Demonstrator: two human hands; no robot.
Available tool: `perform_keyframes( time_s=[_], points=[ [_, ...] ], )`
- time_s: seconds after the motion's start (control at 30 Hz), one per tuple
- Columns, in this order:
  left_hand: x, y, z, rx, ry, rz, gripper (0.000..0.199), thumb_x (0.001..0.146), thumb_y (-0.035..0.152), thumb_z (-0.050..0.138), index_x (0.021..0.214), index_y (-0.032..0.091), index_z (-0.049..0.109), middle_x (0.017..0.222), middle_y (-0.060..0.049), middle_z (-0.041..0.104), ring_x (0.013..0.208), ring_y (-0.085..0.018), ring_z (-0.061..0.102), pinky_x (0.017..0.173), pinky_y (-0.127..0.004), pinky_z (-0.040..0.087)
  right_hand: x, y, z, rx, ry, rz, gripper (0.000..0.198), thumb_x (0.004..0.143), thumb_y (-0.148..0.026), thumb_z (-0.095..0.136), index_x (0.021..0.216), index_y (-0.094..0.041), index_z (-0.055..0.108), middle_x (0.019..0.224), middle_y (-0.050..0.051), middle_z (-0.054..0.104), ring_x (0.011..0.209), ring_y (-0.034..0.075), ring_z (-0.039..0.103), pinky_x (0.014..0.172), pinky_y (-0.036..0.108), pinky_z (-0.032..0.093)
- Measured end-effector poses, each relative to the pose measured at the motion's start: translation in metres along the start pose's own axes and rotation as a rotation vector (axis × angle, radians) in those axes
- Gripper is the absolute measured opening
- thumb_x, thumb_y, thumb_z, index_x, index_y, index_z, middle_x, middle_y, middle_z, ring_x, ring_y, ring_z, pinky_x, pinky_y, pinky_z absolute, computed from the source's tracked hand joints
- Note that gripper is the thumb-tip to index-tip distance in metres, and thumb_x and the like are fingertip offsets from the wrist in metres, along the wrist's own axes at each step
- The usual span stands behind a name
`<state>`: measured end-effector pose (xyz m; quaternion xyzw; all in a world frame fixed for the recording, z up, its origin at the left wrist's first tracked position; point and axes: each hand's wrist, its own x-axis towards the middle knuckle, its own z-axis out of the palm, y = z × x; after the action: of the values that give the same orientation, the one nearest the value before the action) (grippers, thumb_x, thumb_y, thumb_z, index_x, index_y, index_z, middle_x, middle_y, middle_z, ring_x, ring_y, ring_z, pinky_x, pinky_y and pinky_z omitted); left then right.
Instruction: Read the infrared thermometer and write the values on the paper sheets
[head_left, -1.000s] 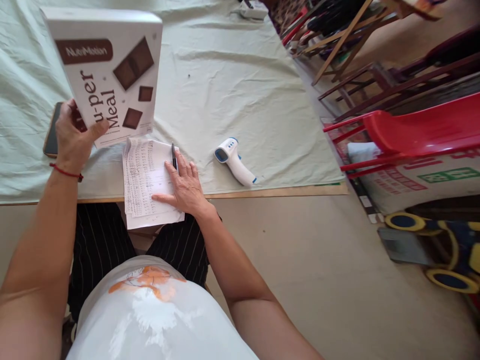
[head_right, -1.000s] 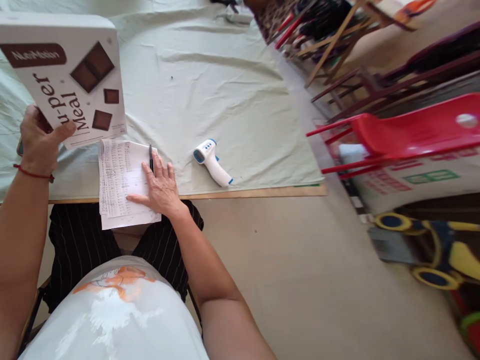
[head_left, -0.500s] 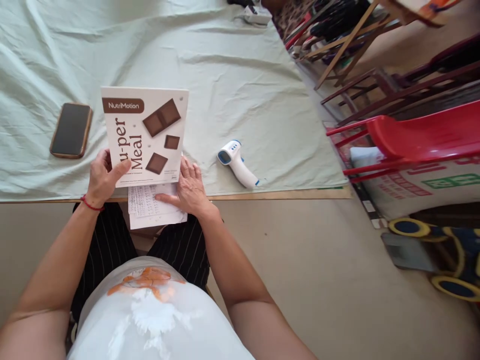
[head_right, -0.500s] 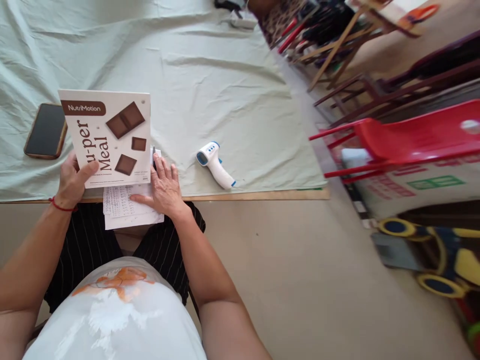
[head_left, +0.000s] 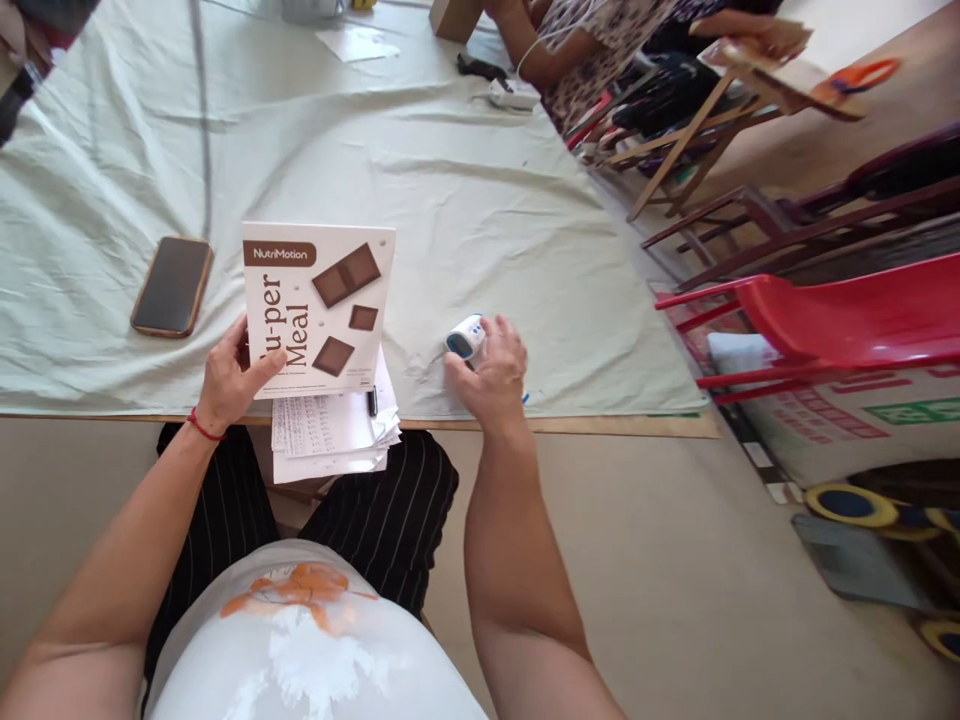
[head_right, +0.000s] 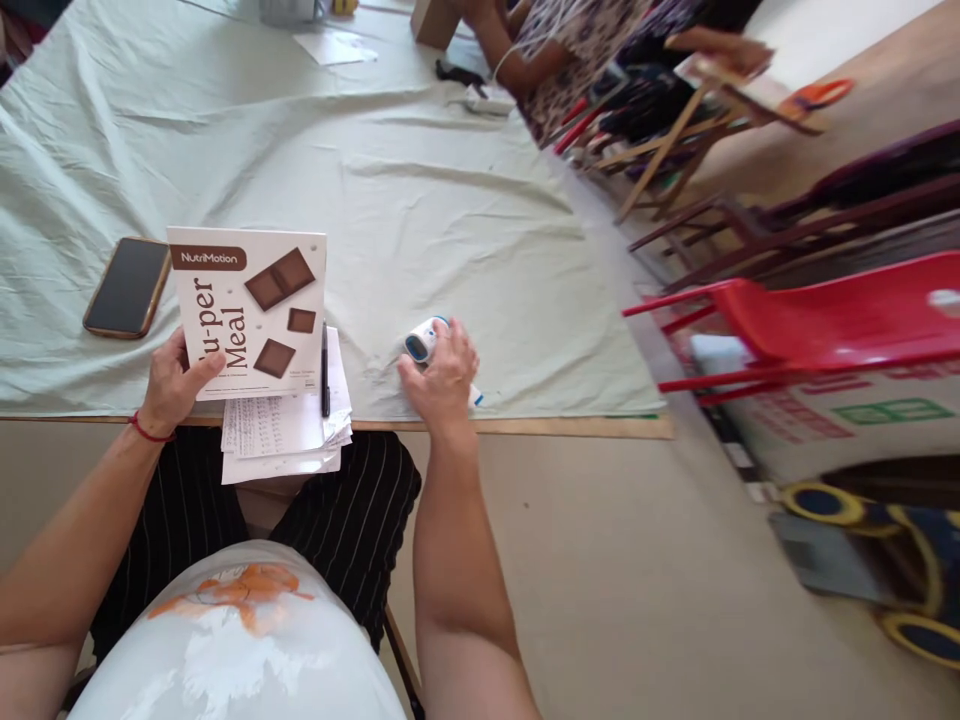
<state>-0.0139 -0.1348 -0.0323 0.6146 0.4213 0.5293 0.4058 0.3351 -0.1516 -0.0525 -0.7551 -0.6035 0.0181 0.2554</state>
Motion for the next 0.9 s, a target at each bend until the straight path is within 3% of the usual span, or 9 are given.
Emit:
perform_keyframes(
  time_s=[0.1, 0.27, 0.4, 0.47, 0.6, 0.63, 0.8, 0.9],
  points=[
    [0.0, -0.001, -0.002, -0.004, 0.0, 0.004, 0.055, 0.083, 0.061, 0.083, 0.116, 0.019, 0.068, 0.113, -0.012, 0.079, 0.097, -0.028, 0.078, 0.08, -0.036, 0.067, 0.008, 0.014, -0.003, -0.144, -0.106, 0.14, 0.063, 0.083, -0.037, 0.055, 0.14, -0.011, 0.057, 0.14, 0.027, 0.062, 0.129, 0.041, 0.056, 0.108, 0.063, 0.047],
    [0.0, -0.002, -0.002, -0.006, -0.012, -0.004, 0.056, 0.083, 0.062, 0.083, 0.116, 0.02, 0.068, 0.112, -0.012, 0.079, 0.099, -0.029, 0.078, 0.082, -0.036, 0.067, 0.003, 0.008, -0.02, -0.255, -0.261, 0.143, 0.056, 0.085, -0.035, 0.055, 0.134, -0.01, 0.06, 0.122, 0.027, 0.068, 0.112, 0.04, 0.062, 0.093, 0.054, 0.053],
    [0.0, -0.004, -0.001, -0.027, -0.01, -0.002, 0.059, 0.083, 0.063, 0.084, 0.118, 0.019, 0.067, 0.113, -0.012, 0.079, 0.099, -0.028, 0.078, 0.082, -0.035, 0.067, -0.006, -0.011, -0.036, -0.192, -0.287, 0.193, 0.037, 0.073, -0.027, 0.063, 0.106, -0.014, 0.071, 0.099, 0.019, 0.071, 0.097, 0.035, 0.067, 0.088, 0.049, 0.054],
    [0.001, -0.005, -0.001, -0.031, -0.006, 0.004, 0.059, 0.082, 0.064, 0.085, 0.117, 0.019, 0.068, 0.113, -0.012, 0.079, 0.098, -0.028, 0.078, 0.082, -0.034, 0.067, -0.015, -0.027, -0.041, 0.046, -0.174, 0.218, 0.035, 0.068, -0.029, 0.066, 0.1, -0.016, 0.073, 0.098, 0.015, 0.071, 0.095, 0.032, 0.068, 0.087, 0.047, 0.055],
    [0.002, -0.006, -0.001, -0.048, -0.001, 0.017, 0.061, 0.081, 0.064, 0.086, 0.117, 0.018, 0.068, 0.114, -0.013, 0.079, 0.098, -0.028, 0.078, 0.081, -0.035, 0.067, -0.045, -0.078, -0.047, 0.819, 0.129, 0.236, 0.039, 0.067, -0.04, 0.075, 0.102, -0.021, 0.072, 0.101, 0.007, 0.074, 0.084, 0.021, 0.068, 0.074, 0.037, 0.055],
    [0.002, -0.006, 0.0, -0.053, 0.0, 0.022, 0.061, 0.081, 0.063, 0.086, 0.117, 0.017, 0.069, 0.115, -0.013, 0.079, 0.098, -0.028, 0.078, 0.081, -0.035, 0.068, -0.053, -0.092, -0.048, 0.958, 0.099, 0.242, 0.034, 0.068, -0.038, 0.076, 0.098, -0.022, 0.072, 0.098, 0.005, 0.075, 0.078, 0.018, 0.066, 0.07, 0.034, 0.054],
    [0.002, -0.006, 0.001, -0.071, -0.007, 0.033, 0.058, 0.082, 0.06, 0.087, 0.116, 0.017, 0.069, 0.115, -0.013, 0.079, 0.097, -0.028, 0.078, 0.08, -0.034, 0.067, -0.087, -0.146, -0.043, 1.397, -0.455, 0.327, 0.023, 0.066, -0.032, 0.078, 0.084, -0.021, 0.071, 0.073, -0.001, 0.069, 0.06, 0.013, 0.058, 0.057, 0.029, 0.046],
    [0.002, -0.007, 0.001, -0.068, -0.005, 0.038, 0.06, 0.081, 0.062, 0.087, 0.117, 0.017, 0.069, 0.113, -0.013, 0.079, 0.095, -0.027, 0.078, 0.079, -0.033, 0.067, -0.099, -0.161, -0.034, 1.483, -0.577, 0.353, 0.023, 0.069, -0.034, 0.078, 0.086, -0.021, 0.068, 0.063, -0.004, 0.062, 0.055, 0.012, 0.054, 0.055, 0.029, 0.041]
  ],
)
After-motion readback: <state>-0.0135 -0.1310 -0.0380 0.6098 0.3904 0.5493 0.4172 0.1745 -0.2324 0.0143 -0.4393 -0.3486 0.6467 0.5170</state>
